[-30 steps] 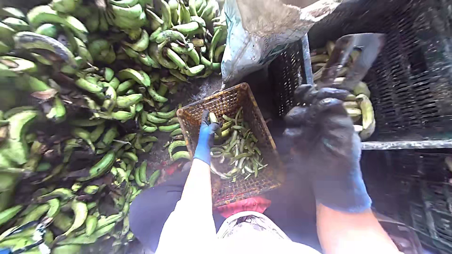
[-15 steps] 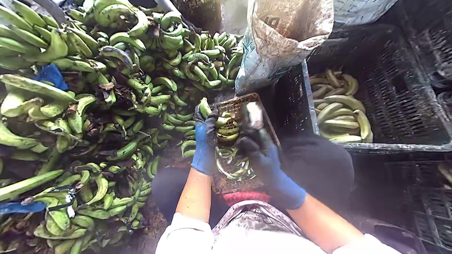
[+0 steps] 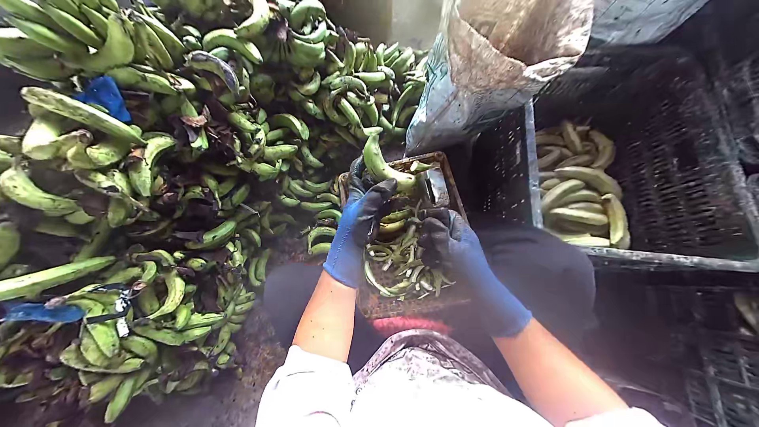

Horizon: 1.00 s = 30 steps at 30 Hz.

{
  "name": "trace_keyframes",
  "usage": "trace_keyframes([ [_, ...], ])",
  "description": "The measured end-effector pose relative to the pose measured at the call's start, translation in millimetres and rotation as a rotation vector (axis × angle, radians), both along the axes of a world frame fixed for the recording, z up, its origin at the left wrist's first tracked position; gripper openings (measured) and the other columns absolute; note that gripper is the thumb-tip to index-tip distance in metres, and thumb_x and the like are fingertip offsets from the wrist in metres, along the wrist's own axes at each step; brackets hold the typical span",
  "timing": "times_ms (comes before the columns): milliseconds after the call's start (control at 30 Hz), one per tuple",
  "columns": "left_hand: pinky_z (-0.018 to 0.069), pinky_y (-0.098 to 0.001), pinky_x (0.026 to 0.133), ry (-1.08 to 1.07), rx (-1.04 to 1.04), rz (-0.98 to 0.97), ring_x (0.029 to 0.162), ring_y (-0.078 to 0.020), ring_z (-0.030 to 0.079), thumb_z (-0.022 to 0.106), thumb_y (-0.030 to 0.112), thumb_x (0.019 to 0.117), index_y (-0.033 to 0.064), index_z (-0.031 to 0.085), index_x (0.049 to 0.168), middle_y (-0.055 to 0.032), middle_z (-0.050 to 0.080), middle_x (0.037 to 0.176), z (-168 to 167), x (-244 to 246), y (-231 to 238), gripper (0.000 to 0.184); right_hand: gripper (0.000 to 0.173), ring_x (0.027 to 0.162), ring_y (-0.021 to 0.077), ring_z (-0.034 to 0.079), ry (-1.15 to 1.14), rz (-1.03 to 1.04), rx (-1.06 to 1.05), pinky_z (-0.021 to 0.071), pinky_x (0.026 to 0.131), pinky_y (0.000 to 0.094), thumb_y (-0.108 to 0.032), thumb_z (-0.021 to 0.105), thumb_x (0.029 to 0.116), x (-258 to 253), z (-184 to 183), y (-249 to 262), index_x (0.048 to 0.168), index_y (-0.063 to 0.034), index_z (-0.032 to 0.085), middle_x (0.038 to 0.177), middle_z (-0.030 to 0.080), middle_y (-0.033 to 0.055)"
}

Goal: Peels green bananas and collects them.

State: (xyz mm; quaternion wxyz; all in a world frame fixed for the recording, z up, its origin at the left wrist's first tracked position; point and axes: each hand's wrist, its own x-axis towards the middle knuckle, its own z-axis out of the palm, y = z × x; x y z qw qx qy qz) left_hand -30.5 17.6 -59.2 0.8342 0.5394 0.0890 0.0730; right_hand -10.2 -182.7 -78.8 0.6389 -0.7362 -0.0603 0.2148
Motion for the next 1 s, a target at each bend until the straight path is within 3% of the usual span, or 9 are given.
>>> trace_keyframes([
  [100, 0.0601, -0.0426, 0.078, -0.021, -0.01, -0.006, 0.094, -0.0228, 0.069, 0.063, 0.024, 0.0988, 0.035, 0.04, 0.148, -0.0099, 0.066, 0.119, 8, 14, -7, 0.056, 0.055, 0.082, 0.0153, 0.071, -0.236, -0.047, -0.21, 0.0614, 0.072, 0.0421, -0.057, 0.052, 0.0981, 5, -10, -6, 0.133, -0.0154, 0.06, 0.1, 0.072, 0.0039],
  [267, 0.0581, -0.0352, 0.067, 0.101, 0.228, -0.179, 0.083, -0.0185, 0.066, 0.066, 0.034, 0.0971, 0.0309, 0.049, 0.143, -0.0083, 0.066, 0.115, 10, 7, 4, 0.049, 0.054, 0.094, 0.0172, 0.071, -0.297, -0.016, -0.292, 0.0582, 0.084, 0.0479, -0.055, 0.052, 0.0996, 0, -25, -15, 0.134, -0.015, 0.061, 0.105, 0.073, 0.0055],
  [400, 0.0551, -0.0362, 0.065, 0.277, 0.385, -0.353, 0.08, -0.0176, 0.065, 0.067, 0.033, 0.0955, 0.0216, 0.059, 0.134, -0.0079, 0.068, 0.107, -40, 20, -8, 0.041, 0.048, 0.079, 0.0197, 0.071, -0.005, -0.01, -0.139, 0.0616, 0.07, 0.0435, -0.044, 0.055, 0.1023, 0, -45, -5, 0.135, -0.0095, 0.056, 0.099, 0.07, 0.0099],
  [533, 0.0579, -0.0367, 0.077, 0.16, 0.382, -0.296, 0.089, -0.016, 0.067, 0.069, 0.024, 0.0957, 0.0174, 0.057, 0.136, -0.0073, 0.068, 0.111, -51, 15, -36, 0.043, 0.05, 0.084, 0.0205, 0.071, 0.033, -0.076, -0.107, 0.0614, 0.075, 0.0436, -0.042, 0.053, 0.1029, -11, -39, 3, 0.137, -0.0057, 0.052, 0.104, 0.07, 0.0116],
  [600, 0.0572, -0.0353, 0.076, 0.075, 0.405, -0.21, 0.089, -0.0154, 0.066, 0.067, 0.018, 0.0952, 0.0176, 0.056, 0.137, -0.0069, 0.067, 0.112, -42, 13, -41, 0.043, 0.048, 0.076, 0.0187, 0.071, 0.032, -0.123, 0.031, 0.0623, 0.068, 0.0395, -0.042, 0.055, 0.102, -12, -24, 7, 0.135, -0.0078, 0.052, 0.098, 0.071, 0.0093],
  [700, 0.0588, -0.0347, 0.08, -0.01, 0.366, -0.024, 0.096, -0.0147, 0.067, 0.063, 0.024, 0.1, 0.0207, 0.057, 0.139, -0.0035, 0.067, 0.12, -14, 12, -24, 0.039, 0.043, 0.067, 0.0145, 0.069, -0.094, -0.195, 0.245, 0.0612, 0.06, 0.0332, -0.039, 0.057, 0.1016, -9, -10, 7, 0.131, -0.0075, 0.056, 0.09, 0.071, 0.0038],
  [833, 0.0567, -0.0413, 0.092, -0.034, 0.0, 0.195, 0.116, -0.0219, 0.062, 0.05, 0.039, 0.1058, 0.0317, 0.045, 0.149, -0.0033, 0.059, 0.138, 19, 11, 6, 0.044, 0.053, 0.078, 0.017, 0.073, -0.161, -0.151, 0.078, 0.0641, 0.065, 0.0378, -0.043, 0.059, 0.1, -14, -37, -3, 0.138, -0.0063, 0.053, 0.109, 0.072, 0.0073],
  [933, 0.0582, -0.0401, 0.085, 0.028, -0.013, 0.26, 0.108, -0.0224, 0.065, 0.057, 0.029, 0.1018, 0.0291, 0.046, 0.145, -0.0064, 0.061, 0.13, 20, 17, 10, 0.045, 0.049, 0.079, 0.0182, 0.073, -0.056, -0.078, 0.007, 0.0641, 0.068, 0.0398, -0.041, 0.057, 0.1014, -16, -34, 8, 0.137, -0.0067, 0.055, 0.106, 0.072, 0.0082],
  [1000, 0.0593, -0.0396, 0.084, 0.026, 0.089, 0.217, 0.105, -0.0213, 0.067, 0.061, 0.025, 0.1006, 0.0263, 0.045, 0.147, -0.0077, 0.063, 0.127, 20, 16, 14, 0.049, 0.042, 0.073, 0.0151, 0.071, -0.225, -0.054, 0.157, 0.0628, 0.063, 0.036, -0.031, 0.056, 0.1019, -15, 5, 14, 0.133, -0.0027, 0.056, 0.098, 0.072, 0.0062],
])
